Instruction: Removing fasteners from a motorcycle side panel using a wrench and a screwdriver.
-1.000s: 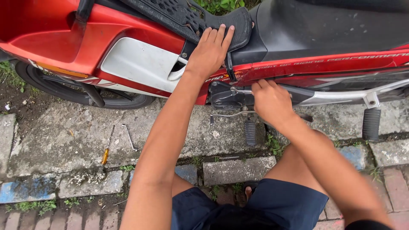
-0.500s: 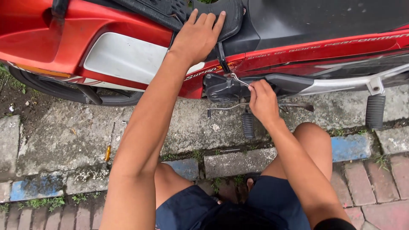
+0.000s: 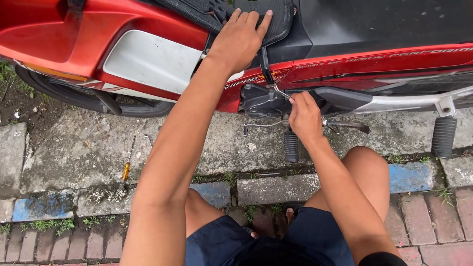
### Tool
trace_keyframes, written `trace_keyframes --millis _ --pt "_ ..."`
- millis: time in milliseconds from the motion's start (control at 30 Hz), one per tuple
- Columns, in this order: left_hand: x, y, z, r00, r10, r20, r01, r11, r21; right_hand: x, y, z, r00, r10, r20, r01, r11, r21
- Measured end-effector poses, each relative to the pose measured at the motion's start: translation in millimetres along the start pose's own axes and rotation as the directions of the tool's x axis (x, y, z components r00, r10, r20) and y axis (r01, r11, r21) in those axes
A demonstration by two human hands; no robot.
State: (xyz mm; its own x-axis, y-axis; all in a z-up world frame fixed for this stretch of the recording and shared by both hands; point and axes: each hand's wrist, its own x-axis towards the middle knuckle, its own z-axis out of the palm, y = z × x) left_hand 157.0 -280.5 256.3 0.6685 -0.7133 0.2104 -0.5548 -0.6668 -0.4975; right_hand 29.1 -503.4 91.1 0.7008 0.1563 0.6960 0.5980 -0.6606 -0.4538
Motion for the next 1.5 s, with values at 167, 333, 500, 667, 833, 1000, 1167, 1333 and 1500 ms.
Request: trace_keyframes --millis 167,333,500,667,833,1000,1167,1333,1500 --pt "-19 18 -27 1.0 0.006 0.005 -0.006 0.984 0.176 24 5 -32 0.99 -0.082 0.117 0.113 0.95 -0.291" --pt "-27 38 -26 0.992 -0.123 -0.014 0.123 0.963 0.239 76 -26 -65 0.909 -0.302 0.287 0.416 0.631 -0.655" --pt "-31 39 -22 0.985 -0.148 -0.086 0.163 0.966 0.202 69 -55 -76 0.894 -0.222 0.389 0.447 0.517 -0.73" --pt "-35 37 -26 0.987 -0.145 -0.076 0.159 0.96 0.23 13 -20 -43 0.971 0.053 0.233 0.024 0.948 -0.317" --pt "-33 39 -29 0.987 -0.144 -0.068 0.156 0.962 0.222 -2 -10 -13 0.992 0.104 0.067 -0.104 0.995 -0.001" --pt "-31 40 -27 0.985 -0.162 -0.052 0.169 0.973 0.157 -14 -12 20 0.98 0.192 -0.052 -0.185 0.976 0.114" --pt "-32 39 -27 0.985 -0.161 -0.056 0.167 0.974 0.151 1 -2 1 0.999 0.042 -0.031 -0.045 0.994 -0.095" --pt "-33 39 -28 0.984 -0.164 -0.066 0.172 0.973 0.153 56 -28 -58 0.964 -0.158 0.216 0.257 0.767 -0.587" --pt "-33 40 -28 0.982 -0.18 -0.057 0.188 0.964 0.186 70 -53 -73 0.898 -0.225 0.378 0.438 0.543 -0.716"
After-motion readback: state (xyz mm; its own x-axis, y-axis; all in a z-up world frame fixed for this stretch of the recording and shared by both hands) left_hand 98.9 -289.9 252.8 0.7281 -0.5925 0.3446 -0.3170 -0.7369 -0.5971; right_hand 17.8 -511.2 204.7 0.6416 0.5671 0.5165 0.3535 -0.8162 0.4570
